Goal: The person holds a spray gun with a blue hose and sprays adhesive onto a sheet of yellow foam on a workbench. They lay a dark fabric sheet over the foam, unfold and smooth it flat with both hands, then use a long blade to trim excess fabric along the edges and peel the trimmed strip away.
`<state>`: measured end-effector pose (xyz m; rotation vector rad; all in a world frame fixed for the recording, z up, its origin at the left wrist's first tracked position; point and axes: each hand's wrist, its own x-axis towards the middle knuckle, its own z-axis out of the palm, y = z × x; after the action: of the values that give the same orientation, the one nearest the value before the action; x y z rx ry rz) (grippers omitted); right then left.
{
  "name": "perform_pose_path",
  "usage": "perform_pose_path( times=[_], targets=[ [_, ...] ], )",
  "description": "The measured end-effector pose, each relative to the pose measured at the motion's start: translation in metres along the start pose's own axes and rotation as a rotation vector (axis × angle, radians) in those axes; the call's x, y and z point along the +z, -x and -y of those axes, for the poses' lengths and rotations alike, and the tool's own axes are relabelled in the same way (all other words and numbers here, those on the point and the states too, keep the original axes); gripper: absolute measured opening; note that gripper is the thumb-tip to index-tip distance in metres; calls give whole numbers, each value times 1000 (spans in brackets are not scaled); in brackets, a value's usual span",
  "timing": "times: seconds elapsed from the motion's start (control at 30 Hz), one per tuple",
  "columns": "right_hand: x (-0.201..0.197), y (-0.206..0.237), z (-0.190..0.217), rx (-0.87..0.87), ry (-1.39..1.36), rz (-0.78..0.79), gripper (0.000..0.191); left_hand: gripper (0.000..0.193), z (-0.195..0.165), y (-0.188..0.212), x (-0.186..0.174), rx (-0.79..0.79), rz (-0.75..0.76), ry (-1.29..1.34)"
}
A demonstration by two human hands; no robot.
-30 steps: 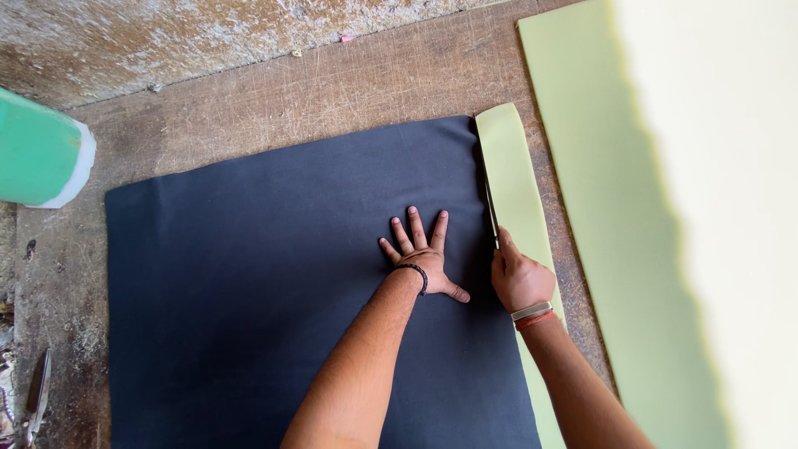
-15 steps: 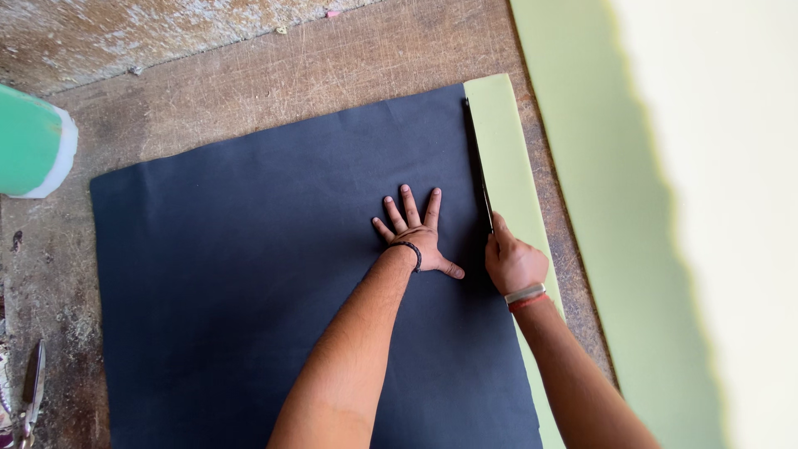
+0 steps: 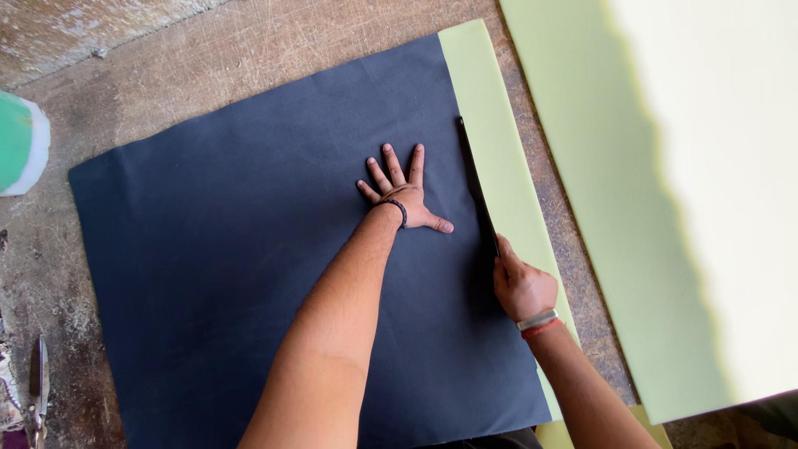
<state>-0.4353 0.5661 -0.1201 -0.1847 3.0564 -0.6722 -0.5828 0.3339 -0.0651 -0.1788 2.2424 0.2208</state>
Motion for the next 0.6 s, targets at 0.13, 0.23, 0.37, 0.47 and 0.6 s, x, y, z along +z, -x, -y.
perform_pose_path(
  times=[0.13,0.23,0.37,0.47,0.6],
  targets=[
    [-1,30,-8,9,12,-9,40,162,0,2,5,-3,-29,-3],
    [-20,102,-18,13,6,-3,43,158,2,2,15,-2,-77,-21],
    [-34,144,-26,17,-30,16,42,129,11,11,59,75,-268,-5],
    [-26,135,-28,10,11,18,41,91,7,46,130,301,-595,-84],
    [-18,153,-37,11,35,-11,40,92,-6,120,226,416,-454,-166]
  ],
)
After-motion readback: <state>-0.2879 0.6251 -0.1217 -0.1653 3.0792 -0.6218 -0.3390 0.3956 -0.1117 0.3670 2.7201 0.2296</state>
